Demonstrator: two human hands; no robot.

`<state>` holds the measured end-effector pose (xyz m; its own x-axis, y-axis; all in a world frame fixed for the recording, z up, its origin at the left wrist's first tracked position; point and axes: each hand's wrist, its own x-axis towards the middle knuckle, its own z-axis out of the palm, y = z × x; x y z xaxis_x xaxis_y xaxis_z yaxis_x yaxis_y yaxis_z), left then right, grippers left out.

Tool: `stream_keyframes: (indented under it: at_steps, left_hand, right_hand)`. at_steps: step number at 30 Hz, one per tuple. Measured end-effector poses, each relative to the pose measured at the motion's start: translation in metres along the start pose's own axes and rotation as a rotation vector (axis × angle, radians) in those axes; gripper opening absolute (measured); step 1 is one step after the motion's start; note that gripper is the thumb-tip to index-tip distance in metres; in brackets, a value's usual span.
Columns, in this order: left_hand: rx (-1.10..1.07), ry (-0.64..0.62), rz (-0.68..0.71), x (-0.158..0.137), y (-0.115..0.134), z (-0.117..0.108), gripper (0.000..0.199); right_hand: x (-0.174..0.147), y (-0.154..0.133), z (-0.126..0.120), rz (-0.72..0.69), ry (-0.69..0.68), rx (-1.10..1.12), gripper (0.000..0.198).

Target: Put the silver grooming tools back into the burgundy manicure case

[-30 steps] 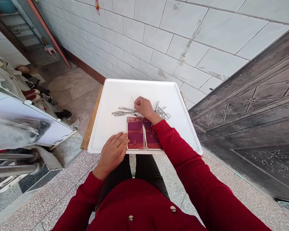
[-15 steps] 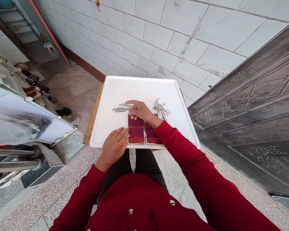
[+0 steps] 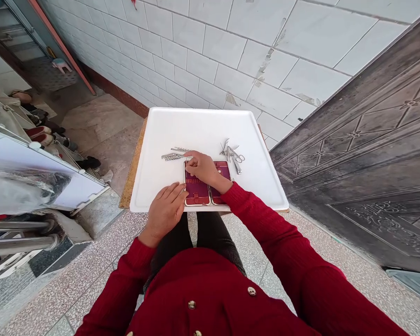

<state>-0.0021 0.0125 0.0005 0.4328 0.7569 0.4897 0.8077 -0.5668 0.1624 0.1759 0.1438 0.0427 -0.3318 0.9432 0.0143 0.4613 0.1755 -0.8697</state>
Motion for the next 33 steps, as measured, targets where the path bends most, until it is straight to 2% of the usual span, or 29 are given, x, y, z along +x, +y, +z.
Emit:
stream_keyframes:
  at_steps: [12, 16, 21, 33]
  left_hand:
    - [0.019, 0.013, 0.012, 0.000, 0.000, 0.000, 0.031]
    - [0.012, -0.003, 0.004, 0.000, 0.000, 0.000, 0.033]
    - [0.010, -0.003, -0.001, 0.001, 0.000, -0.001, 0.033]
    - [-0.006, -0.003, -0.020, 0.001, 0.001, -0.001, 0.034]
  right_hand:
    - [-0.003, 0.005, 0.001, -0.040, 0.008, -0.084, 0.034]
    - [-0.001, 0.011, 0.002, -0.120, 0.056, -0.151, 0.027]
    - [0.000, 0.017, 0.004, -0.195, 0.085, -0.204, 0.034]
    - [-0.002, 0.012, 0.008, -0.139, 0.081, -0.285, 0.026]
